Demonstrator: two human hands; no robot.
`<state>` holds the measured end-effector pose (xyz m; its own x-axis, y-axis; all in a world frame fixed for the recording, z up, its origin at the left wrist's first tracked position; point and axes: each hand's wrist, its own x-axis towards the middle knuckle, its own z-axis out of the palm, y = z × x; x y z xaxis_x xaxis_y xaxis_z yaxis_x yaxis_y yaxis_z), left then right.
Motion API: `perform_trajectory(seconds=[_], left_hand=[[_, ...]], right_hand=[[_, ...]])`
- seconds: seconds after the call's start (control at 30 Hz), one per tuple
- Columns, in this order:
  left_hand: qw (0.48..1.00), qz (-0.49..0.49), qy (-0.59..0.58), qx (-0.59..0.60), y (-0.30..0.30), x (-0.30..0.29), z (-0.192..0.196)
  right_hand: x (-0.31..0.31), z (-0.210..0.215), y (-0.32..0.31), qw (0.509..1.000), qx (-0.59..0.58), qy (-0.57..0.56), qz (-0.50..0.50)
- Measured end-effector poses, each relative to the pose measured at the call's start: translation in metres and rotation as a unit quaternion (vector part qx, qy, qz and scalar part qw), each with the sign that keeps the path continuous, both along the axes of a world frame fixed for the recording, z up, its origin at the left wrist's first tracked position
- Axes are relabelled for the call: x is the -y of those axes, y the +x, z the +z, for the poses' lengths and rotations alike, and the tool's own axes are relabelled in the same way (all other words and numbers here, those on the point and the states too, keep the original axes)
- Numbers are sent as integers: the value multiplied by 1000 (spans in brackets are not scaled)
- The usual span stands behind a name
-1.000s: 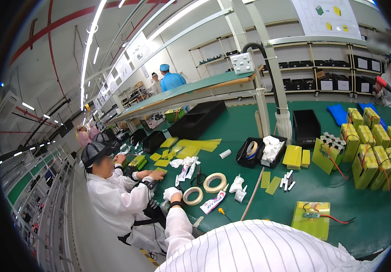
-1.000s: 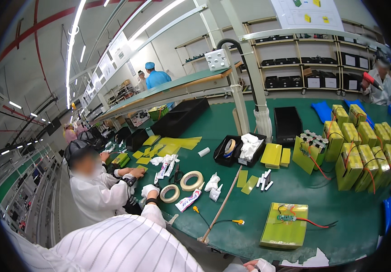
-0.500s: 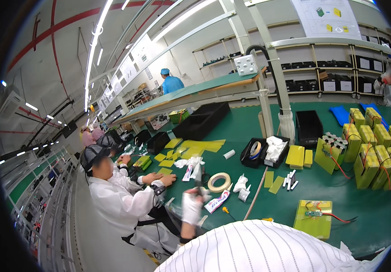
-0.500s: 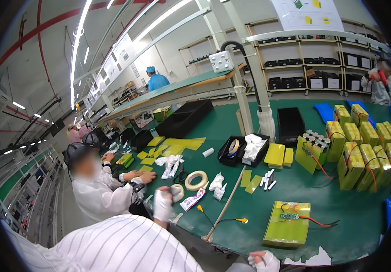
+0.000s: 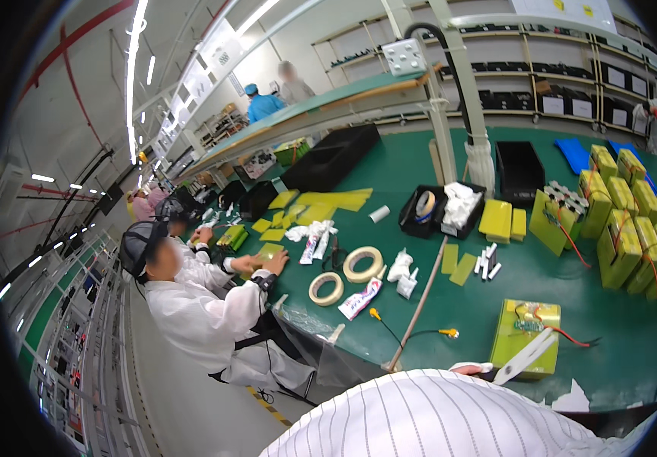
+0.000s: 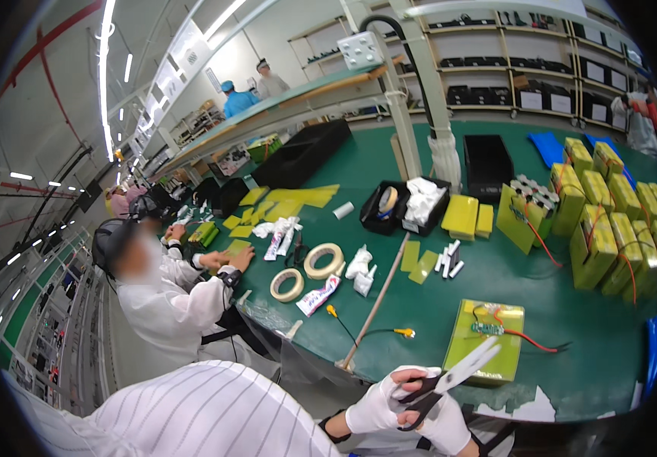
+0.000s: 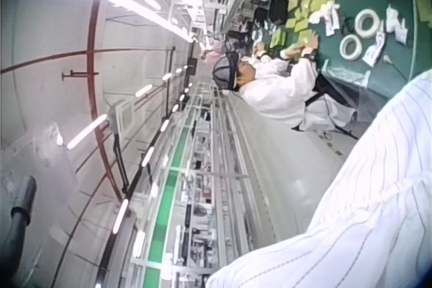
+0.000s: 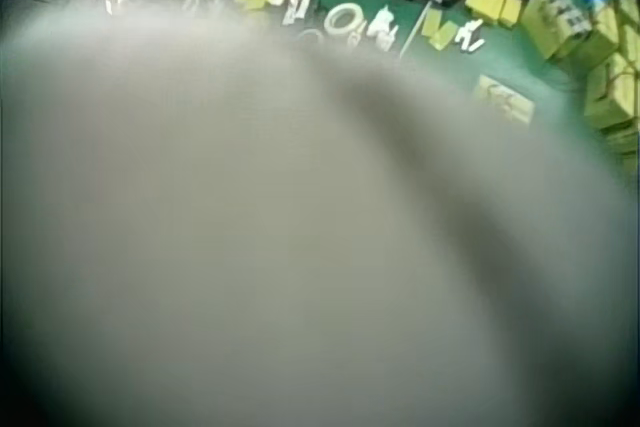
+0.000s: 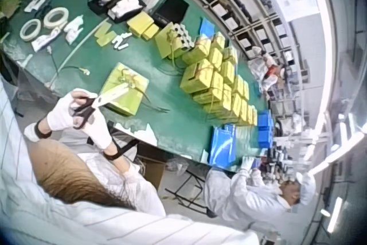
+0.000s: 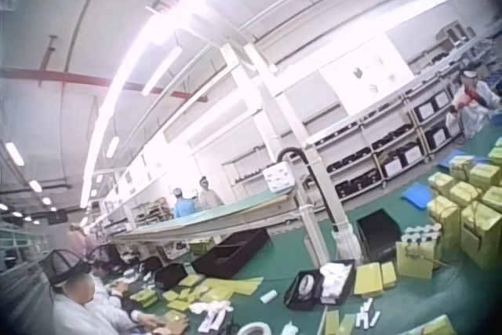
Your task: The person is assembling battery packs by applying adhesive and securing components.
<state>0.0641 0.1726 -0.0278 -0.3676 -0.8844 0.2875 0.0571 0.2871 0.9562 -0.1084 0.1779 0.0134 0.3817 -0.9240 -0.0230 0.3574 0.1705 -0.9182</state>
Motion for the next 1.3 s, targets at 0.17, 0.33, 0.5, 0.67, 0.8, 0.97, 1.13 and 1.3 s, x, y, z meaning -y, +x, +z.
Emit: perform_trajectory(seconds=[0.17, 0.33, 0.5, 0.67, 0.8, 0.97, 1.13, 1.3], left_hand=[[979, 18, 33, 202, 58, 49, 70], [754, 385, -263, 463, 244, 179, 26], [606, 279, -222, 711, 317, 212, 6], [644, 175, -234, 707, 308, 224, 17], [749, 312, -149, 565, 273, 194, 27], [983, 147, 92, -57, 152, 94, 61], [971, 43, 212, -104, 50, 12, 81], [968, 82, 236, 1, 8, -14, 67]], right_hand=[[4, -36, -21, 999, 37, 14, -18], [1, -20, -47, 999, 18, -23, 26], [-3, -15, -54, 999, 26, -34, 7], [-12, -2, -62, 999, 15, -26, -17], [-12, 6, -69, 999, 5, -26, -45], [10, 9, -79, 988, -83, 4, -130], [26, 58, -43, 986, -139, -48, -80], [19, 75, -32, 948, -222, -212, -85]])
